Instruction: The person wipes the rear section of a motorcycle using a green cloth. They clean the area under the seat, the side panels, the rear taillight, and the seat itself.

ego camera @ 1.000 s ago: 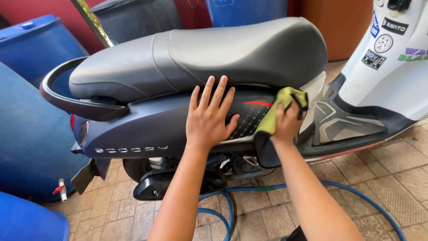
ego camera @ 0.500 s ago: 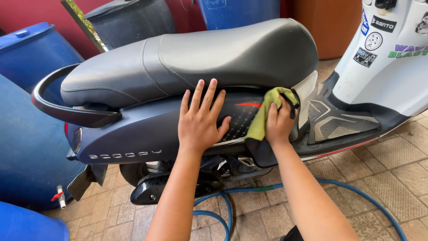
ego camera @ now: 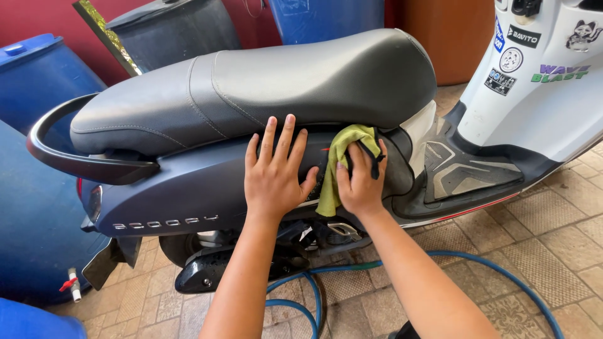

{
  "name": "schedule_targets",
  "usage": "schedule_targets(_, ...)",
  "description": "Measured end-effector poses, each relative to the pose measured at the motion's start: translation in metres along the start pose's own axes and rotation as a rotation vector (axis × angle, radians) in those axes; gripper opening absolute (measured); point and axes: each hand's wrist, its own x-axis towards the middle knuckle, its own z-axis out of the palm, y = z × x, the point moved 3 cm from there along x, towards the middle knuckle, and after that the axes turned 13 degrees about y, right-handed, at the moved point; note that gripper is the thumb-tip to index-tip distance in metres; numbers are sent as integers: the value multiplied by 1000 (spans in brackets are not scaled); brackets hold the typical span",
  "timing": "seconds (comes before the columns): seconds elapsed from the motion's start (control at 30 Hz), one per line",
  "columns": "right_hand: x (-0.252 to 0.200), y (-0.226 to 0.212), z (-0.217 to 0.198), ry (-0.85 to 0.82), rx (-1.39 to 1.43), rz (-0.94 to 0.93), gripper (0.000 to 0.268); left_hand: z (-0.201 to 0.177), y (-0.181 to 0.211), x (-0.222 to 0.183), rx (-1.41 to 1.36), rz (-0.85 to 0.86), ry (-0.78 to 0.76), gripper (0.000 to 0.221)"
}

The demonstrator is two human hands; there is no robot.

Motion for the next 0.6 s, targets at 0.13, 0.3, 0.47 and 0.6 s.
schedule_targets(0.13,-31,64,8,112,-110,-29,42,1,0,-1,0,1,-4,60)
schedule_targets(0.3,-60,140,5,65,91,430,51,2,0,-1,-3,0,8,60)
schedule_targets(0.47,-68,108,23,82,-63,315,50,3,0,-2,-6,0,9,60)
schedule_targets(0.6,-44,15,23,-40,-56,113,57,2,-1,-2,-3,0,-5,60)
